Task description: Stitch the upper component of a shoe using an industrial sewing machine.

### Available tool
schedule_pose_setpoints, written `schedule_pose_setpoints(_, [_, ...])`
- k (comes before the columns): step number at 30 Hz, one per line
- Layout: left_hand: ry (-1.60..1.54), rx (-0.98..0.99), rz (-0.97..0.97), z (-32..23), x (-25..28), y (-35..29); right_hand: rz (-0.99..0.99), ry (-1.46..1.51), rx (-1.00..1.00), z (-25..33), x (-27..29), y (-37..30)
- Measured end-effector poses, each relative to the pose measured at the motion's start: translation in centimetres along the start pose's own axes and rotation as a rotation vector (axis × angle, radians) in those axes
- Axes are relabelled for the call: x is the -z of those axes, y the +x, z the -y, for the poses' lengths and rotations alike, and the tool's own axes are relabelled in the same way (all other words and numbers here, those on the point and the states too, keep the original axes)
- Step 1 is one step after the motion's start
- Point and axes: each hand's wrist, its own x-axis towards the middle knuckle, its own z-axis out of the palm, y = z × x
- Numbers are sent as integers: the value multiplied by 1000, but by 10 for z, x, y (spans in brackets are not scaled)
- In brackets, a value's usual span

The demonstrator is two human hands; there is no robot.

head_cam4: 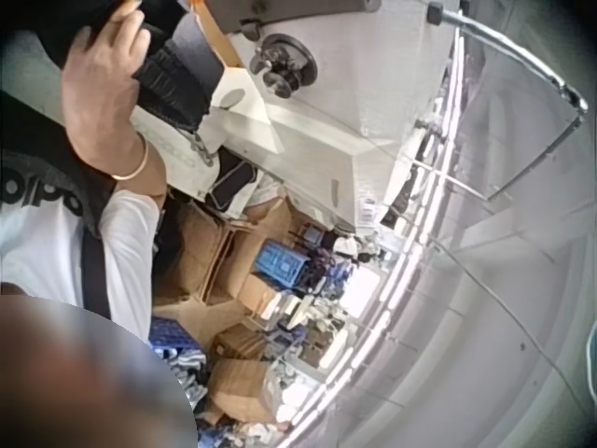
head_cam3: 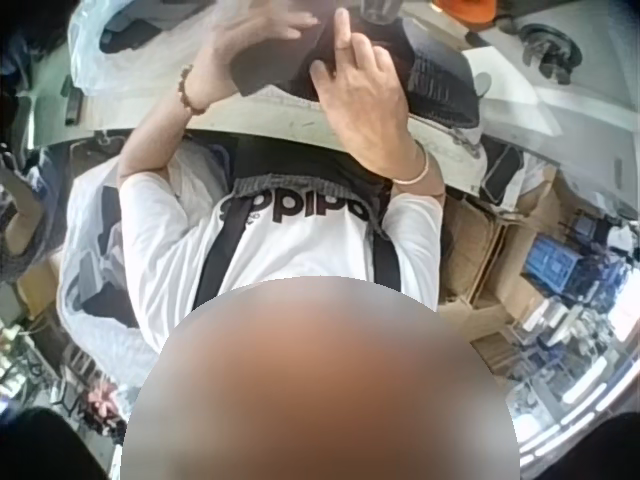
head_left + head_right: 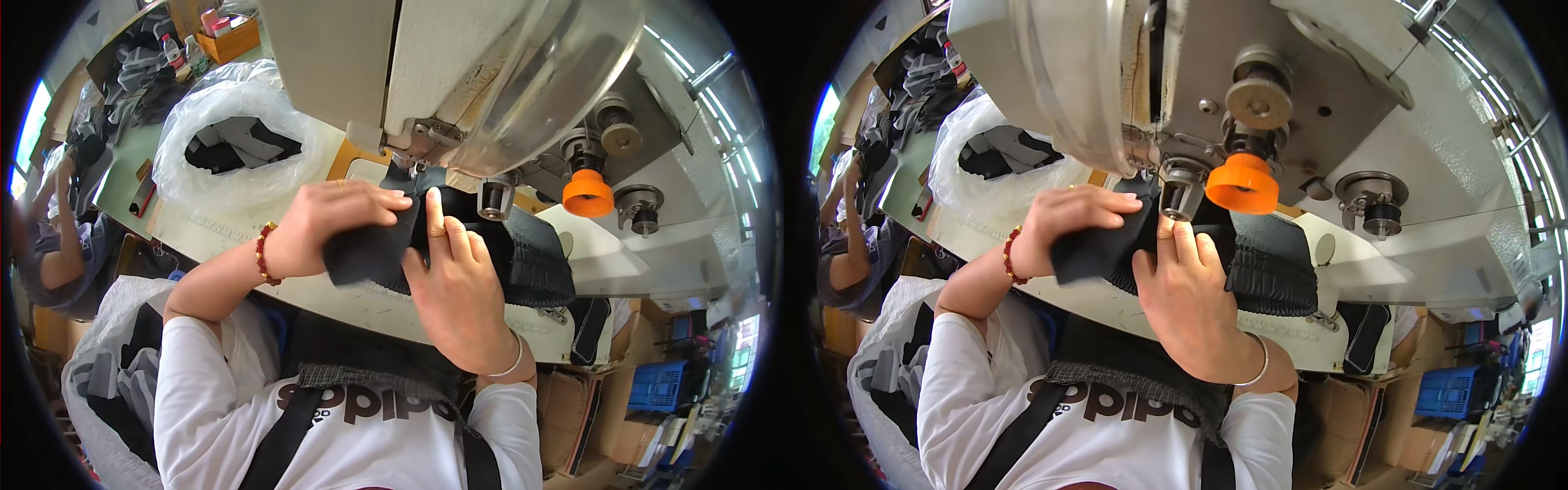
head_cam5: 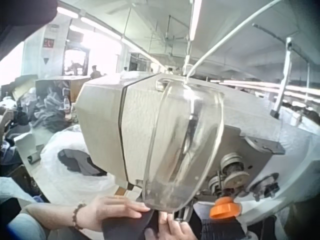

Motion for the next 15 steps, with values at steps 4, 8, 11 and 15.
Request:
schedule_pose_setpoints(4, [-395,371,-216,-5,1,6,3,-47,10,1,0,1])
schedule_pose_setpoints(8, [-274,310,-86,-7,8,12,-29,-11,14,-1,1,1])
schedule_pose_setpoints(11, [0,34,99,-6,10,13,-56,6,23,-3,2,1])
schedule_pose_setpoints(15, [175,-86,145,-6,3,9,-9,10,24,-3,2,1])
